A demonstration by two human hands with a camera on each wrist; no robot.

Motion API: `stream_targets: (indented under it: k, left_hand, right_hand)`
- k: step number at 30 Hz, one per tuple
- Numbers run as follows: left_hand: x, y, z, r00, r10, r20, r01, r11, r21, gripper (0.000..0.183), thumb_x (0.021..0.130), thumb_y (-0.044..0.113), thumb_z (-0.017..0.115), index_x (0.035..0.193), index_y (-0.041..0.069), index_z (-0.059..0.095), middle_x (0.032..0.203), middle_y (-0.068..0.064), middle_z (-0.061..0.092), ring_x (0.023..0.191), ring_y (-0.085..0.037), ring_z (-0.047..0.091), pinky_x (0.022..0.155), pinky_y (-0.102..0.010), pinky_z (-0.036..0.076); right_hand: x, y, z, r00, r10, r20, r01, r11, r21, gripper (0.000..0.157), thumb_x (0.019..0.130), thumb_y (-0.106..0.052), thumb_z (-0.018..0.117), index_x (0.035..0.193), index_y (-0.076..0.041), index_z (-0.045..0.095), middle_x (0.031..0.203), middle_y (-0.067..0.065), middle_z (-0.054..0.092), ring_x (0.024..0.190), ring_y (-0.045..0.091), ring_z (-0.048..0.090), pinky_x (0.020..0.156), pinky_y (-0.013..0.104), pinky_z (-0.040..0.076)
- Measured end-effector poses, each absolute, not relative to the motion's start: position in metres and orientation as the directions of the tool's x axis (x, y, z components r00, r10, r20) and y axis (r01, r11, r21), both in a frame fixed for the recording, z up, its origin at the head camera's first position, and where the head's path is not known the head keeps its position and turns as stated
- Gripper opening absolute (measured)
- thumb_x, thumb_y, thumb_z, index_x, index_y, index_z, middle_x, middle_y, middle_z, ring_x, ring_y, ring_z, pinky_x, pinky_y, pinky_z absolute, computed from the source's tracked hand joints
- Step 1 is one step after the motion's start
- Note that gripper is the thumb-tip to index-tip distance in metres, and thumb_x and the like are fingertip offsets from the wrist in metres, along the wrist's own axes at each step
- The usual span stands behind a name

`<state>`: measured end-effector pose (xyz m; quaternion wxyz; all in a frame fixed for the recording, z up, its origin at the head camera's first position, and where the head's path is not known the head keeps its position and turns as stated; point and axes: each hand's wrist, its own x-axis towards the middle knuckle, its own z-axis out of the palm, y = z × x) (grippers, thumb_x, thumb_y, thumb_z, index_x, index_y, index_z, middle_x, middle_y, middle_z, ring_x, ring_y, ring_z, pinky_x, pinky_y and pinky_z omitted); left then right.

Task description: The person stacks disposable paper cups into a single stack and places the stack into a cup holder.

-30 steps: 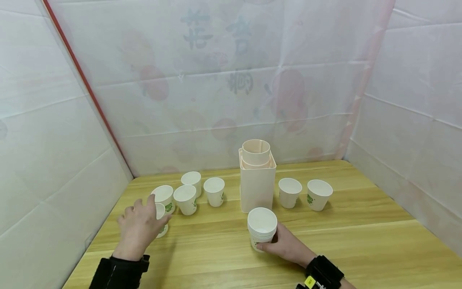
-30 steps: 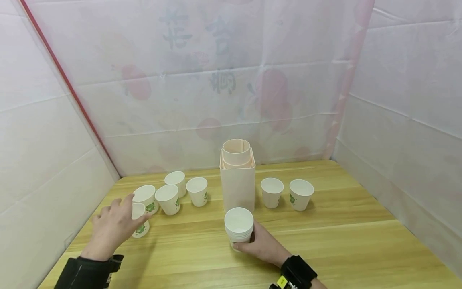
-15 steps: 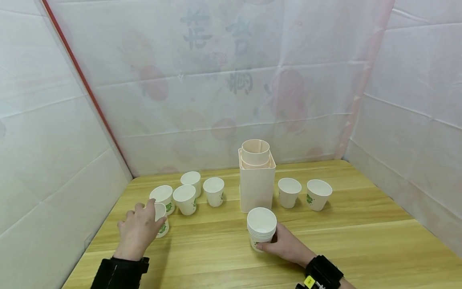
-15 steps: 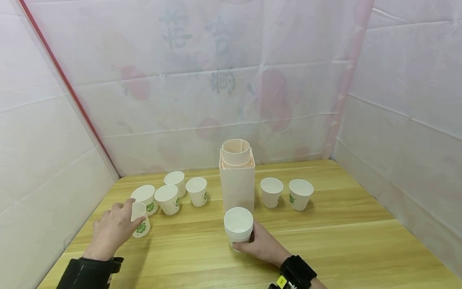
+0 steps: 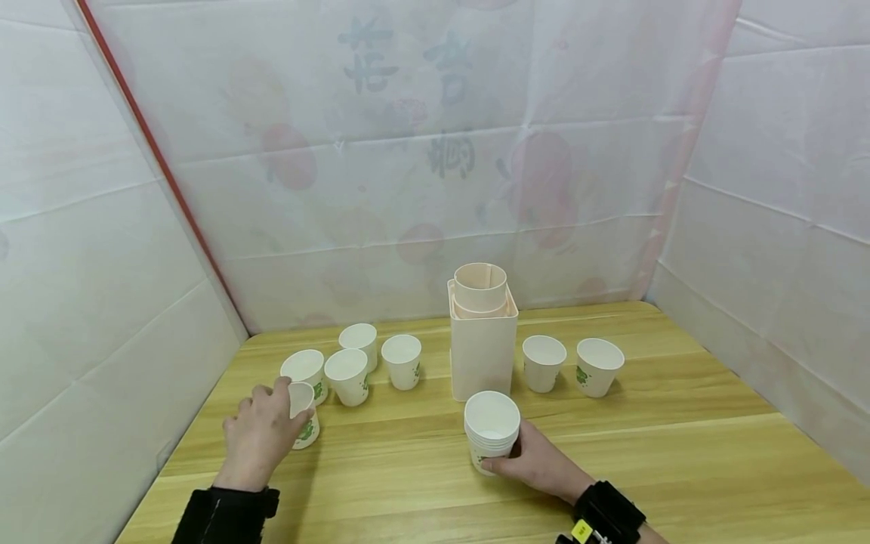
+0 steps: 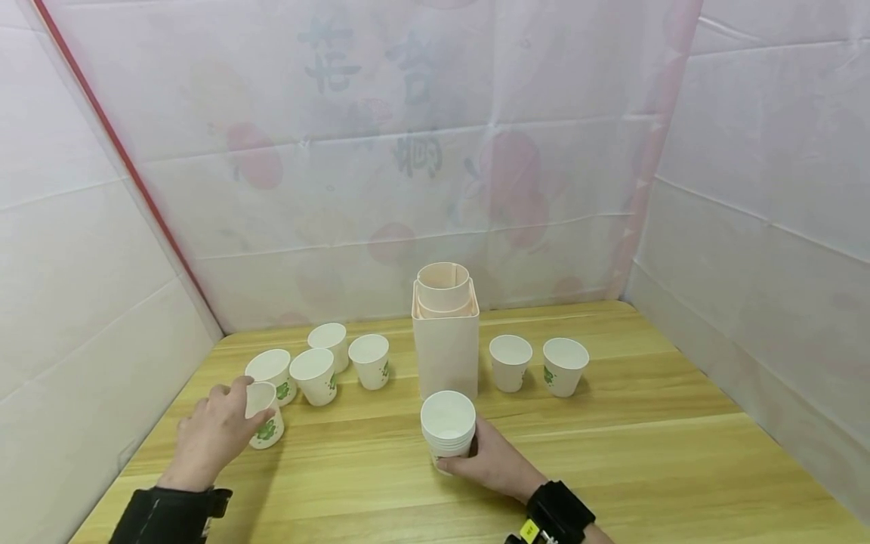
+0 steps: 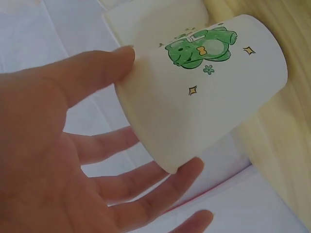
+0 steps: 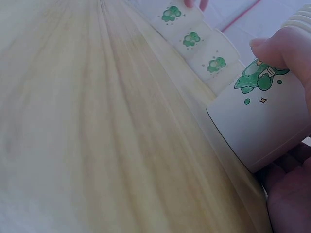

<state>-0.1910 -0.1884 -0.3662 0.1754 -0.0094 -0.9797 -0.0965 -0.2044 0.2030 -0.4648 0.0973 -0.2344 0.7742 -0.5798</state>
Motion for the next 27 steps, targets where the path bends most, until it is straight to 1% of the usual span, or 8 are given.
stream_targets:
  k: [4, 7, 13, 18, 21, 24, 27]
  left_hand:
    - [-0.192, -0.186, -0.364, -0.924, 0.030, 0.382, 0.107, 0.977, 0.182, 0.061, 0.076, 0.037, 0.071, 0.119, 0.000, 0.048, 0.100, -0.031, 0.054, 0.074, -0.043, 0.054, 0.049, -0.052, 0.044]
    - [-0.191, -0.181, -0.361, -0.912, 0.056, 0.407, 0.151, 0.967, 0.204, 0.059, 0.076, 0.036, 0.071, 0.118, 0.001, 0.050, 0.100, -0.030, 0.055, 0.074, -0.040, 0.055, 0.048, -0.049, 0.045]
    - [-0.192, -0.165, -0.355, -0.868, 0.107, 0.484, 0.250, 0.938, 0.240, 0.053, 0.076, 0.033, 0.071, 0.115, 0.002, 0.053, 0.100, -0.026, 0.057, 0.077, -0.037, 0.056, 0.048, -0.043, 0.045]
    - [-0.194, -0.145, -0.353, -0.865, 0.145, 0.480, 0.305, 0.912, 0.275, 0.053, 0.077, 0.034, 0.069, 0.118, 0.003, 0.052, 0.106, -0.024, 0.057, 0.082, -0.036, 0.057, 0.055, -0.042, 0.048]
    - [-0.194, -0.133, -0.351, -0.861, 0.164, 0.481, 0.337, 0.893, 0.299, 0.053, 0.078, 0.035, 0.068, 0.119, 0.004, 0.052, 0.107, -0.022, 0.058, 0.086, -0.035, 0.057, 0.063, -0.045, 0.049]
    - [-0.194, -0.122, -0.348, -0.838, 0.189, 0.513, 0.383, 0.872, 0.305, 0.053, 0.078, 0.035, 0.068, 0.119, 0.005, 0.053, 0.109, -0.019, 0.058, 0.091, -0.033, 0.056, 0.070, -0.046, 0.049]
    - [-0.194, -0.111, -0.343, -0.804, 0.220, 0.552, 0.437, 0.848, 0.299, 0.054, 0.078, 0.035, 0.069, 0.121, 0.007, 0.052, 0.111, -0.016, 0.058, 0.096, -0.029, 0.055, 0.076, -0.044, 0.048]
  right_hand:
    - [-0.204, 0.203, -0.465, -0.870, -0.477, 0.124, -0.249, 0.208, -0.946, 0.068, 0.078, -0.021, 0.073, 0.132, -0.017, 0.033, 0.127, 0.007, 0.047, 0.115, 0.021, 0.044, 0.096, 0.044, 0.035]
    - [-0.204, 0.203, -0.464, -0.866, -0.483, 0.127, -0.251, 0.201, -0.947, 0.067, 0.078, -0.020, 0.073, 0.132, -0.018, 0.034, 0.127, 0.006, 0.047, 0.115, 0.021, 0.044, 0.096, 0.043, 0.035]
    - [-0.203, 0.203, -0.463, -0.858, -0.492, 0.145, -0.269, 0.192, -0.944, 0.068, 0.079, -0.021, 0.072, 0.134, -0.017, 0.032, 0.127, 0.007, 0.047, 0.116, 0.022, 0.044, 0.095, 0.045, 0.036]
    - [-0.203, 0.203, -0.462, -0.865, -0.483, 0.136, -0.258, 0.195, -0.946, 0.067, 0.078, -0.020, 0.073, 0.132, -0.018, 0.033, 0.127, 0.006, 0.047, 0.115, 0.021, 0.044, 0.096, 0.044, 0.035]
    - [-0.203, 0.203, -0.463, -0.865, -0.484, 0.131, -0.253, 0.196, -0.947, 0.067, 0.078, -0.020, 0.073, 0.132, -0.018, 0.033, 0.127, 0.007, 0.047, 0.115, 0.022, 0.044, 0.096, 0.044, 0.035]
    - [-0.204, 0.203, -0.465, -0.869, -0.479, 0.126, -0.247, 0.200, -0.948, 0.067, 0.078, -0.021, 0.073, 0.132, -0.018, 0.033, 0.127, 0.007, 0.047, 0.115, 0.022, 0.044, 0.096, 0.044, 0.035]
    - [-0.204, 0.203, -0.465, -0.873, -0.473, 0.119, -0.241, 0.207, -0.948, 0.068, 0.077, -0.022, 0.074, 0.132, -0.019, 0.033, 0.126, 0.006, 0.047, 0.115, 0.021, 0.044, 0.096, 0.044, 0.035]
